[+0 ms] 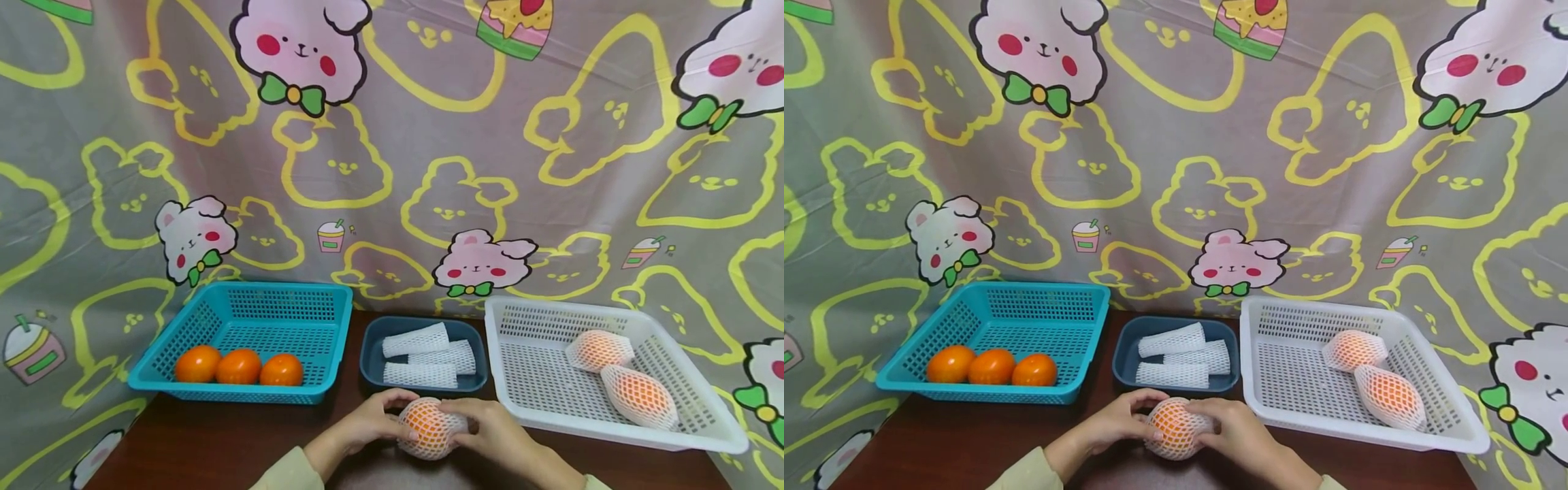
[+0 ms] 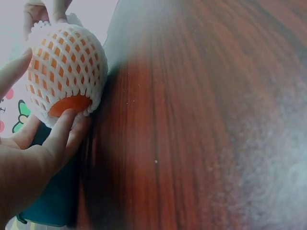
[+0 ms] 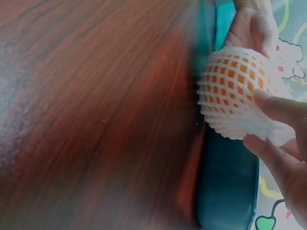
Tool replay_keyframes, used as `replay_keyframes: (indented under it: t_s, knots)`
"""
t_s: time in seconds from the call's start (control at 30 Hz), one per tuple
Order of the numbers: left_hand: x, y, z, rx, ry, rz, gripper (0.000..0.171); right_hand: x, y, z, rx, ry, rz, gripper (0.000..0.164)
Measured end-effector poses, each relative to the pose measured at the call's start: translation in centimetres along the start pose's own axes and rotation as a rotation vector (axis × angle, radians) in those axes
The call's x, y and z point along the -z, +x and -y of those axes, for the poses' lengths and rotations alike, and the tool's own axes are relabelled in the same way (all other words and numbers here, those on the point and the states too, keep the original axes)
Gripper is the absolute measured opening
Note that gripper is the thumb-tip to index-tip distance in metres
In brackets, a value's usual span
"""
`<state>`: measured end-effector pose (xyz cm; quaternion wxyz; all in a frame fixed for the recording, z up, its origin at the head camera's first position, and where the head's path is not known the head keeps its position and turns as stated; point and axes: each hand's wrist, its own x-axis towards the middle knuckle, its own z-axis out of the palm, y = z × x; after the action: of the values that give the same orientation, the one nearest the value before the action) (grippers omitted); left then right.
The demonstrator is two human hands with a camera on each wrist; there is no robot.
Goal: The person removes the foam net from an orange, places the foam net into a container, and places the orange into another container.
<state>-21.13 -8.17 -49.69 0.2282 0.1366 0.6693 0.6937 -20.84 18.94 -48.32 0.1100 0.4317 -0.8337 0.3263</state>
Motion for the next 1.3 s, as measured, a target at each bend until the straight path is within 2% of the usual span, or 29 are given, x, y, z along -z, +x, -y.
replay_keyframes:
  t_s: [0.23,0.4,0.63,0.73,0.9,1.0,1.17,1.23,1.3]
  knots:
    - [-0.1,0.0,-0.1,-0.006,-0.013,0.006,0.058,0.4,0.5,0.3,0.017,0.055,-0.028,0.037]
    - [-0.2,-0.1,-0.2,0.019,-0.026,0.012,0.06,0.8,1.2,0.7,0.031,0.027,-0.044,0.024]
    - [0.0,-0.1,-0.2,0.03,-0.053,0.096,0.065,1.6,2.2,1.3,0.048,0.021,-0.015,0.018]
    - [0.0,-0.1,-0.3,0.024,-0.045,0.125,0.067,1.9,2.7,1.6,-0.009,0.037,0.04,0.018]
    - [0.0,-0.2,-0.2,-0.001,-0.006,0.119,0.065,2.2,2.8,1.9,-0.16,0.119,0.123,0.019]
    - [0.1,-0.3,0.0,-0.012,0.002,0.114,0.064,2.2,2.3,1.7,-0.217,0.184,0.149,0.029]
    - [0.3,-0.3,0.0,0.009,0.012,0.1,0.061,2.2,1.4,1.3,-0.279,0.307,0.192,0.059]
    - [0.3,-0.3,-0.1,0.018,0.018,0.097,0.061,2.0,1.2,1.1,-0.287,0.315,0.202,0.068]
    - [0.3,-0.3,-0.3,0.026,0.025,0.106,0.062,1.7,1.1,0.9,-0.276,0.29,0.184,0.066]
